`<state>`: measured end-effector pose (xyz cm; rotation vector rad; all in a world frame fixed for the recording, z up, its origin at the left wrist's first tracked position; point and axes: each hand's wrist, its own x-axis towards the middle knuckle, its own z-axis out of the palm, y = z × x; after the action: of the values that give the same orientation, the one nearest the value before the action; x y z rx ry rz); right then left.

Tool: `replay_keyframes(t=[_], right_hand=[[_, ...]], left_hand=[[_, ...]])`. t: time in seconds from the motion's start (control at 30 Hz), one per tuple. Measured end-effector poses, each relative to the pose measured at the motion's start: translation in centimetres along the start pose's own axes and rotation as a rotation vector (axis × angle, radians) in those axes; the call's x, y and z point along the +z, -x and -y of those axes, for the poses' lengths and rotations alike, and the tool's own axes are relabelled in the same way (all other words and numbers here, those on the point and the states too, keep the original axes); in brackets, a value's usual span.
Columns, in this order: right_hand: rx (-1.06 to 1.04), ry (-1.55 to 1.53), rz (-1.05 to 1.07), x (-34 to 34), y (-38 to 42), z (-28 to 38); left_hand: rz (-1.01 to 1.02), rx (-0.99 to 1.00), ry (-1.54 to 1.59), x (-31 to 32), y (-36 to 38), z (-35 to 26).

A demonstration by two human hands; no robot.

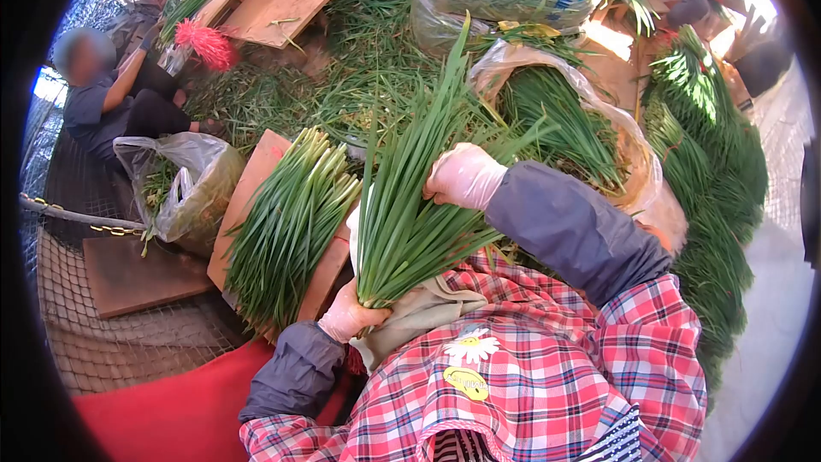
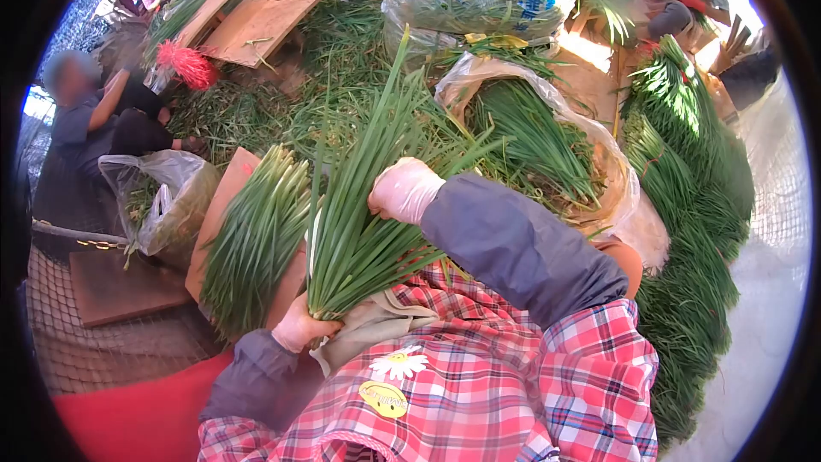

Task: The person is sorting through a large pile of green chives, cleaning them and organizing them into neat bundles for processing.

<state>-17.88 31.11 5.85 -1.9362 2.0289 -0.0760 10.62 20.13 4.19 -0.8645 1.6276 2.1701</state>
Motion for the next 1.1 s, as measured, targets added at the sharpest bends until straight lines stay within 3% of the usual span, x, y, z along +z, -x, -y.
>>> replay_keyframes(t=[0.1,0.2,0.3,0.4,0.43,0.47,0.5,0.57,0.6,0.63,0.7,0.77,0.8,0.87,0.97,1.03,1.1], right_hand=[[-0.071,0.022,-0.056,0.4,-0.3,0.4],[-0.014,0.11,0.016,-0.1,-0.4,1.3],[0.014,0.049,-0.223,0.0,0.4,1.6],[0.222,-0.139,-0.682,-0.5,0.8,0.1],[0.337,-0.249,-0.931,-0.9,1.2,-1.5],[0.407,-0.505,-1.01,-1.6,2.8,-3.6],[0.415,-0.828,-0.936,-3.8,5.5,-4.2],[0.379,-0.98,-0.616,-8.6,12.0,-3.5],[0.259,-1.175,-0.436,-10.1,15.0,-3.2],[0.291,-1.189,-0.337,-10.7,17.6,-3.5],[0.315,-1.128,-0.307,-9.2,17.1,-2.8],[0.584,-0.276,-0.322,-5.7,15.0,-4.7],[0.67,-0.565,-0.514,-5.0,13.9,-5.1],[0.456,-0.618,-0.607,-3.4,11.2,-6.4],[0.471,-0.143,-0.304,-1.5,6.3,-6.3],[0.31,-0.094,-0.28,-0.7,4.4,-5.8],[0.279,-0.092,-0.11,-1.1,3.5,-4.7]], left_hand=[[0.007,-0.014,0.025,0.4,0.2,-0.7],[-0.019,-0.02,0.02,0.6,0.3,-0.8],[-0.021,-0.005,0.018,0.2,0.2,-0.2],[-0.002,-0.04,0.021,-0.1,0.3,-0.1],[-0.008,-0.021,0.024,-0.2,0.2,0.1],[-0.017,-0.005,0.027,-0.2,0.3,0.4],[-0.025,0.012,0.03,-0.3,0.4,0.7],[-0.009,-0.021,0.091,-0.5,0.5,0.8],[0.007,-0.035,0.098,-1.0,0.4,1.0],[0.022,-0.053,0.107,-1.3,0.3,1.1],[0.046,-0.072,0.119,-1.3,0.1,1.1],[0.035,-0.08,0.07,-1.6,-0.1,1.0],[0.054,-0.057,0.066,-1.3,-0.1,0.7],[0.048,-0.049,0.091,-1.1,-0.1,0.8],[0.045,-0.039,0.088,-1.3,0.1,1.2],[0.038,-0.02,0.058,-1.0,0.1,0.9],[0.028,-0.028,0.063,-1.0,0.2,1.0]])
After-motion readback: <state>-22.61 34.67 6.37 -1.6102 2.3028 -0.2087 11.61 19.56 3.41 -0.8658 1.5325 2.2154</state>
